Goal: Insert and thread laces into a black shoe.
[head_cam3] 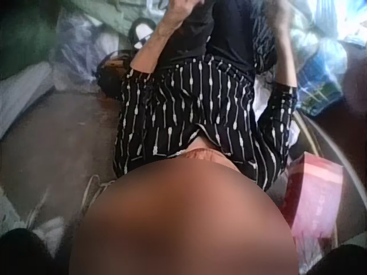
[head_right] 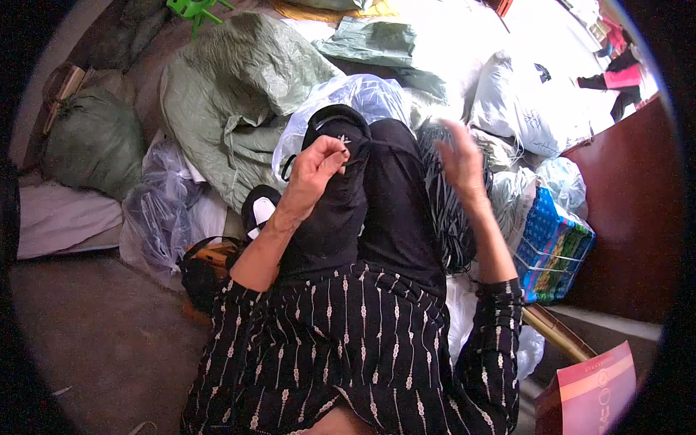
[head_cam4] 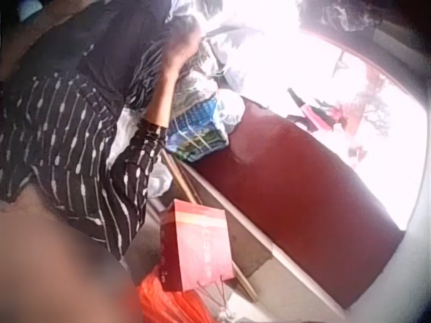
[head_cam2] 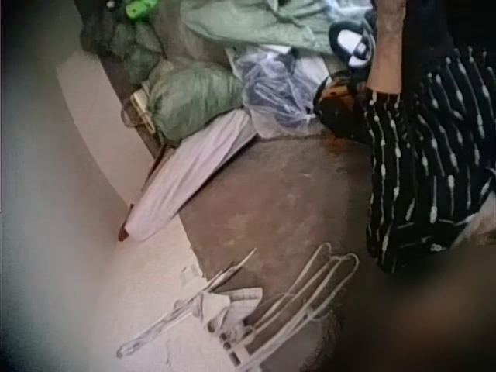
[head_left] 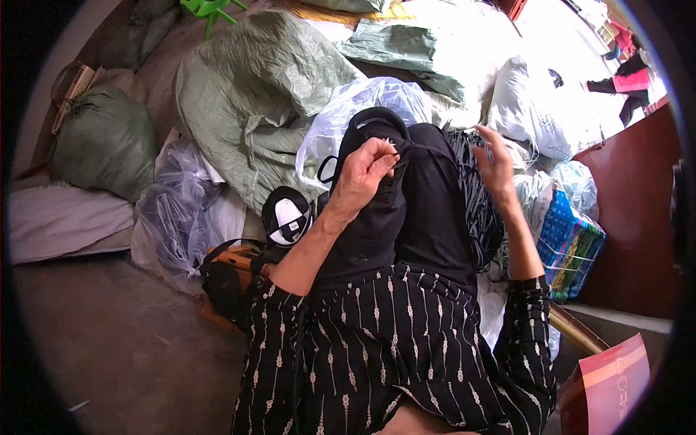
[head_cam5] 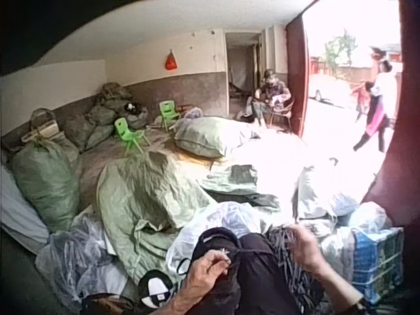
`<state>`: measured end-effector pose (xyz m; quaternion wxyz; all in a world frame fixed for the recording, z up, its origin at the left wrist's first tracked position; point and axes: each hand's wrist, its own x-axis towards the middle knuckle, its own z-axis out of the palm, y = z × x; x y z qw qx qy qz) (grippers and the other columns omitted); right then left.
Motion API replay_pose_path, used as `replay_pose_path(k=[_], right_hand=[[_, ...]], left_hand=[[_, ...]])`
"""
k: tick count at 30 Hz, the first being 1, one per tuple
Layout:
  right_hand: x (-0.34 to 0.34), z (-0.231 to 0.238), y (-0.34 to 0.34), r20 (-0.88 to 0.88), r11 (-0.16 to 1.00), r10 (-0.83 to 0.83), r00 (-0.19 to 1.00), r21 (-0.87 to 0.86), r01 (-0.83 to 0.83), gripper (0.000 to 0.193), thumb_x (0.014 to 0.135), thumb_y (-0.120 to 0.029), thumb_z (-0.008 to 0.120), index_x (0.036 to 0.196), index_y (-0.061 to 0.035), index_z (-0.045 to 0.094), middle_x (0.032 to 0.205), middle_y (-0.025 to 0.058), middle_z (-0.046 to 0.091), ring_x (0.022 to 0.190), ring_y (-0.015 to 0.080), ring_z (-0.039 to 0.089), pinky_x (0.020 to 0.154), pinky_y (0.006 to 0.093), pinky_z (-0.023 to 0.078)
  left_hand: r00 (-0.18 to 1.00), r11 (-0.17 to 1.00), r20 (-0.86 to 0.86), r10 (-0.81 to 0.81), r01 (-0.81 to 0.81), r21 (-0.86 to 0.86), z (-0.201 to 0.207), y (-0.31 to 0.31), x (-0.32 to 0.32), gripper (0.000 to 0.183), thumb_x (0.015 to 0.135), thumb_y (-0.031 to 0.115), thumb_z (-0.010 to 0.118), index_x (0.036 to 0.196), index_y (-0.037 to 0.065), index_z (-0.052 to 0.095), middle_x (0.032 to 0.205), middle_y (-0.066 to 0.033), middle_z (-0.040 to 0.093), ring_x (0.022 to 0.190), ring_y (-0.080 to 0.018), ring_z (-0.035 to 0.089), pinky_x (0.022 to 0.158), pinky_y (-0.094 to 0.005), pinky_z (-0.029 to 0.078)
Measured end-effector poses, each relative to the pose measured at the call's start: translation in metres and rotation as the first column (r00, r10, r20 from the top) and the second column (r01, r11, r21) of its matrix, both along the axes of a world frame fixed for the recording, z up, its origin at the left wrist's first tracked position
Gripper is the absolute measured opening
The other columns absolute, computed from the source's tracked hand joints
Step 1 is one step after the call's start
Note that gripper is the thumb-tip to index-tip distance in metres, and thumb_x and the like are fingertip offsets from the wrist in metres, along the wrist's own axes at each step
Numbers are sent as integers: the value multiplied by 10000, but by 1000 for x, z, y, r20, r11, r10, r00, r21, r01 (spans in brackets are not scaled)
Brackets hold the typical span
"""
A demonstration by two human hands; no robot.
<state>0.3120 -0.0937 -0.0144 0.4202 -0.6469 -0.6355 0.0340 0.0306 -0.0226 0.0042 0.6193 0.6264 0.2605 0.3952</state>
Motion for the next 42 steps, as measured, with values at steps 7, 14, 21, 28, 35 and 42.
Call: replay_pose_path(k=[7, 14, 21, 28, 35, 42], right_hand=[[-79, 31, 21, 184, 956, 283, 942, -134, -261, 251, 821, -157, 616, 1044, -45, 588, 928, 132, 635, 904, 346, 596, 778, 424, 470], [-85, 55, 10, -872, 822, 92, 480, -205, -531, 330, 965, -293, 478, 824, -19, 596, 516, -52, 408, 467, 52, 369, 451, 210, 296], [-53, 39, 16, -986, 944, -65, 152, -110, -312, 283, 968, -282, 473, 973, -23, 588, 510, -73, 356, 484, 65, 351, 489, 214, 295], [-6, 8, -16, 196, 930, -257, 946, -215, 297, 174, 883, -186, 564, 935, -46, 653, 824, 147, 640, 764, 288, 630, 707, 366, 472], [-88, 35, 19, -152, 996, 50, 987, -70, -61, 137, 861, -92, 582, 932, -1, 656, 826, 138, 651, 757, 226, 637, 691, 308, 481], [-123, 52, 64, -331, 842, 37, 943, -497, -208, 259, 844, -209, 629, 920, 37, 657, 678, 105, 639, 646, 132, 605, 603, 265, 481]], left_hand=[[859, 367, -166, 484, -27, 930, 1, -1, 17, 115, 751, 133, 623, 838, 114, 550, 731, -6, 507, 783, -153, 521, 764, -346, 337], [801, 181, -203, 563, 119, 976, -14, -8, 35, 102, 760, 118, 565, 762, 117, 463, 711, -21, 428, 711, -162, 483, 709, -322, 374], [885, 594, 164, 435, -419, 687, -14, -2, 14, 141, 791, 12, 624, 930, 32, 614, 828, -71, 625, 692, -186, 623, 613, -304, 478], [868, 736, 37, 495, -442, 513, -7, 15, -19, 157, 864, 39, 588, 1017, 29, 620, 742, -93, 644, 644, -176, 639, 581, -281, 497], [879, 854, -151, 452, -379, 355, -11, 22, -39, 105, 879, 61, 577, 953, -10, 600, 747, -82, 663, 668, -131, 647, 595, -252, 512], [871, 835, -197, 450, -333, 438, -15, 21, -30, 105, 849, 58, 603, 942, 8, 607, 739, -99, 661, 677, -162, 669, 591, -275, 506]])
